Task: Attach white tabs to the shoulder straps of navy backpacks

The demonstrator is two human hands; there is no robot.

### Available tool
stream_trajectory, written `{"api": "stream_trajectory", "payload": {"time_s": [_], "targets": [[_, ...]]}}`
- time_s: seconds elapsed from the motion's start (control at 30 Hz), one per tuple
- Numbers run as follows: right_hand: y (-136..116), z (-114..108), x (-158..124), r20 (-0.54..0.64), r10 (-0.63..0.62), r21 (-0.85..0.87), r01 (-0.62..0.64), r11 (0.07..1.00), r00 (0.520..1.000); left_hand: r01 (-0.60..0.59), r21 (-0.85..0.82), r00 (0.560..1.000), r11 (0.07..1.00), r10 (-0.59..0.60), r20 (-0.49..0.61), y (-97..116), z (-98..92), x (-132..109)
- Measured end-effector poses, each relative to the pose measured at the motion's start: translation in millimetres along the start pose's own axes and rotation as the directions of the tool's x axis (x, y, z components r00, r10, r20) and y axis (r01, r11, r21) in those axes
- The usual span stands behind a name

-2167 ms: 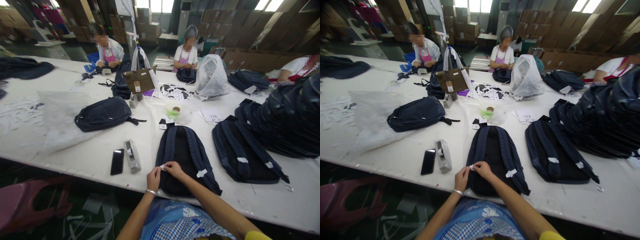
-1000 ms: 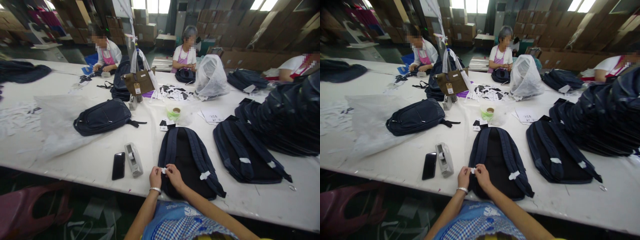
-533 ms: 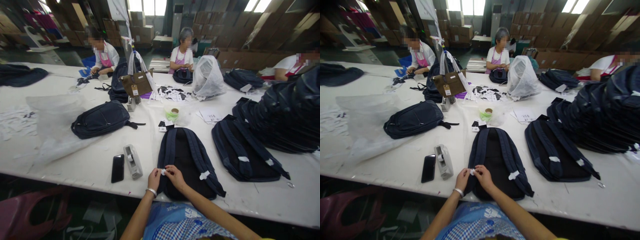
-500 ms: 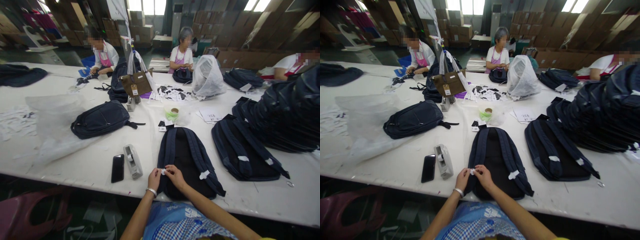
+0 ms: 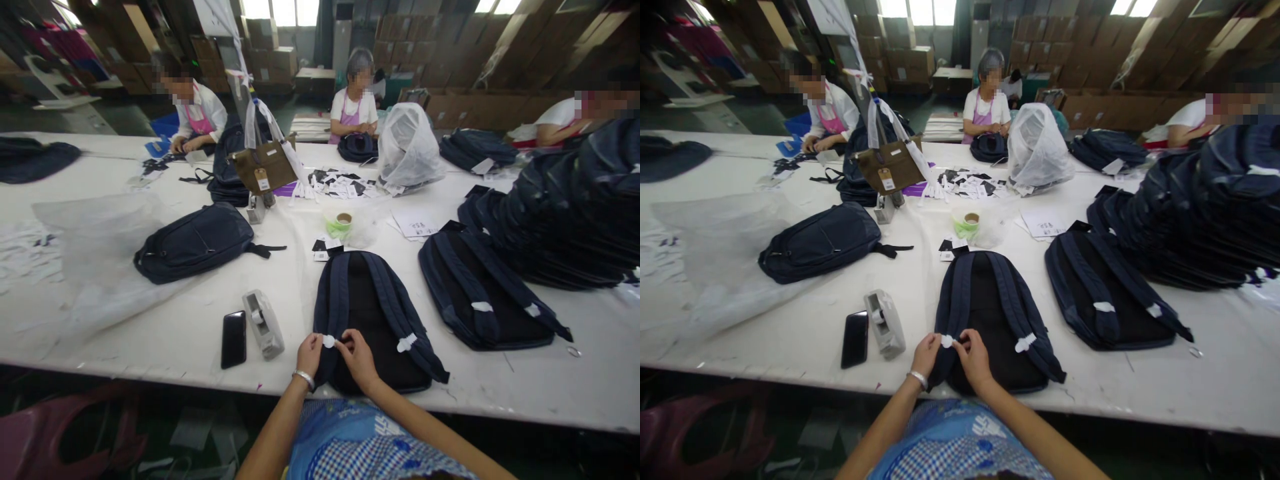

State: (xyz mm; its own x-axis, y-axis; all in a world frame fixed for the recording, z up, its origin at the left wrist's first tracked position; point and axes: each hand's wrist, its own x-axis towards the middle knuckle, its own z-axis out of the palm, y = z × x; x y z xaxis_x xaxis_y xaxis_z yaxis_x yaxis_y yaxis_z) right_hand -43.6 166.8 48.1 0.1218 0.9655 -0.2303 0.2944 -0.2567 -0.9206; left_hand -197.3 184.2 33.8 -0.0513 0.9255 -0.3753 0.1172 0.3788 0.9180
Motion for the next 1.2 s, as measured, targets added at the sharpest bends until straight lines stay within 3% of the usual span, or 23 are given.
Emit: {"api": "stream_trajectory", "payload": {"time_s": [0.1,0.27,0.43,0.53,0.77,1.03,1.2], "targets": [[10,5,-6,0.010,0.136,0.071,-0.136,0.988,0.991,0.015,-0.041,0.998,0.999,-0.012,0.061,1,-2.3,0],[21,18,-8,0.100,0.199,0.232,-0.217,0.948,0.975,0.070,-0.044,0.992,0.997,-0.065,0.108,3,-4.7,5],[21,14,-15,0.230,0.261,0.376,-0.333,0.865,0.938,0.130,-0.053,0.984,0.990,-0.122,0.133,2,-5.2,6],[17,12,-20,0.213,0.288,0.397,-0.351,0.848,0.934,0.145,-0.048,0.978,0.988,-0.136,0.156,2,-5.0,4],[6,14,-3,0.011,0.372,0.367,-0.350,0.862,0.928,0.083,0.007,0.991,0.997,-0.083,0.105,12,-5.0,1],[9,9,20,0.240,0.450,0.489,-0.507,0.709,0.860,0.243,-0.147,0.966,0.959,-0.224,0.132,9,0.5,0],[6,9,3,0.218,0.372,0.540,-0.429,0.724,0.902,0.299,-0.215,0.952,0.930,-0.274,0.137,6,-1.1,-1]]}}
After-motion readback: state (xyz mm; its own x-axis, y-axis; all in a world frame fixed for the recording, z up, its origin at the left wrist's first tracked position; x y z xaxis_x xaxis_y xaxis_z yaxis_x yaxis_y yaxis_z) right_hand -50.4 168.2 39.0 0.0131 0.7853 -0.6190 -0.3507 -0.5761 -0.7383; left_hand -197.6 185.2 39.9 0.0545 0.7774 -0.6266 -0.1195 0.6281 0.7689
